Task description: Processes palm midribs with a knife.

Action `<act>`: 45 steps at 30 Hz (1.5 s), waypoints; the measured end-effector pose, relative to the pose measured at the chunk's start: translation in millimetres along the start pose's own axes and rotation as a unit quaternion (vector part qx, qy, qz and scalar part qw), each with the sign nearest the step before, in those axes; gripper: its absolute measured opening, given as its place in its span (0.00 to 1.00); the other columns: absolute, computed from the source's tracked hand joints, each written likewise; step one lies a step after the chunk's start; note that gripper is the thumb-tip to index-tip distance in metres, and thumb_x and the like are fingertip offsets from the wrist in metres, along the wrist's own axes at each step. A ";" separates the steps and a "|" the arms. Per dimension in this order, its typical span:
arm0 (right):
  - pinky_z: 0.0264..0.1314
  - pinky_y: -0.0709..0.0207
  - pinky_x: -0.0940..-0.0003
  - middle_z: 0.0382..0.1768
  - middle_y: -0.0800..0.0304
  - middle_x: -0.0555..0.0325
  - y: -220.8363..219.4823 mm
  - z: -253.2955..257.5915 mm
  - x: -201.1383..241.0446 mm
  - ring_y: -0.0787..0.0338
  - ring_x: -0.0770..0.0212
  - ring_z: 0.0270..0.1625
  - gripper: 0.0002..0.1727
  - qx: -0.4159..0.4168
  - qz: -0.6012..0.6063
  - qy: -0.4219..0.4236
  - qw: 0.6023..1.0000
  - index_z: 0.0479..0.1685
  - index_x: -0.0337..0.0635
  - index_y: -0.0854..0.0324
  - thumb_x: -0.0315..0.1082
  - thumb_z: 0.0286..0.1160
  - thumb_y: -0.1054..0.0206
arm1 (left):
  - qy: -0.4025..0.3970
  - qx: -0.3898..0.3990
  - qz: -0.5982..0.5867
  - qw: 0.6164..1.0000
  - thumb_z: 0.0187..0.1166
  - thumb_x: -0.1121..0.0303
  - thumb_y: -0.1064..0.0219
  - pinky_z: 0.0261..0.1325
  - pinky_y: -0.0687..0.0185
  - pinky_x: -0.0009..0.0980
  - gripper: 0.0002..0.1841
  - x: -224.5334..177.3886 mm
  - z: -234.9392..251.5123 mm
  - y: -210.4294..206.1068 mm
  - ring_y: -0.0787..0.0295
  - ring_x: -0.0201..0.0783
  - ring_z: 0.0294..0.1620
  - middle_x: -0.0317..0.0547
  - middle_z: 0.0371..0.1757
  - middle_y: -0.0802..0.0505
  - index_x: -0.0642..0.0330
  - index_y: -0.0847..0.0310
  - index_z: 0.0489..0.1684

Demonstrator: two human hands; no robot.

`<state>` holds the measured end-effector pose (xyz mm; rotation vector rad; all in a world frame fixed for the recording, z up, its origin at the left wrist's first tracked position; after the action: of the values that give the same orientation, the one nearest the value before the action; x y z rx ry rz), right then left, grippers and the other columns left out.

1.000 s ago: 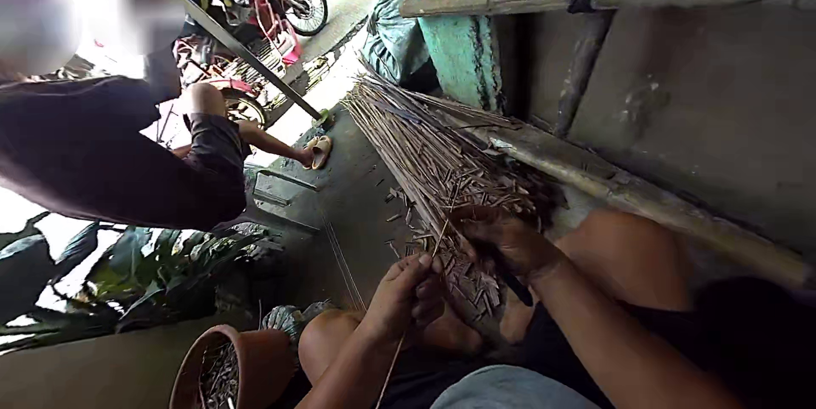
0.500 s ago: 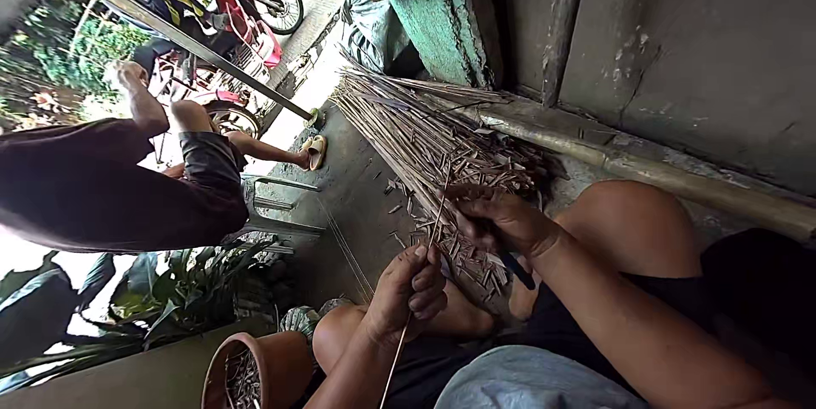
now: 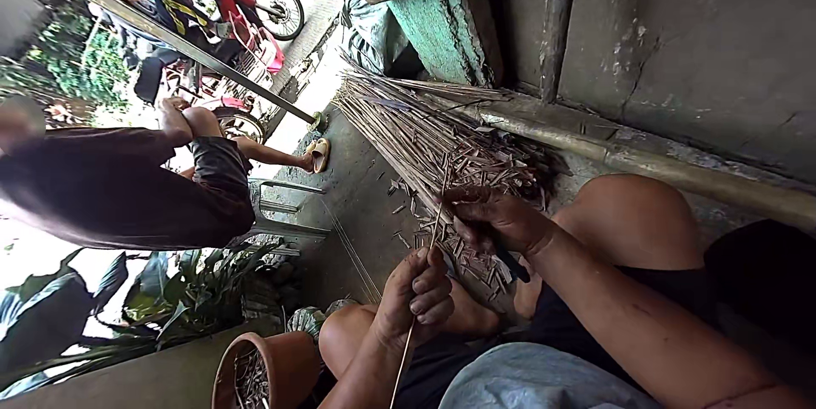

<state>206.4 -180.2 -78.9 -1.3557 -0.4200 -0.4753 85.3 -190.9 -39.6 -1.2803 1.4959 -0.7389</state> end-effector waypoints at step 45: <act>0.17 0.28 0.83 0.23 0.17 0.64 26.9 -3.0 -2.0 0.24 0.76 0.15 0.19 -0.154 -0.009 -0.040 0.987 0.71 0.44 0.22 0.35 0.92 0.52 | -0.144 -0.190 0.563 0.791 0.91 0.72 0.48 0.14 0.28 0.21 0.15 -56.4 -11.9 5.8 0.27 0.26 0.10 0.37 0.14 0.21 0.70 0.14 0.45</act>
<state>219.6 -179.0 -102.6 -1.6757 -0.4377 -0.5173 69.2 -137.3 -24.6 -0.4947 1.8273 0.5472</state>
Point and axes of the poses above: each hand's wrist, its own z-axis towards the middle knuckle, its own y-axis out of the back of the hand, x = y × z, the point moved 9 cm from there along z, towards the middle knuckle
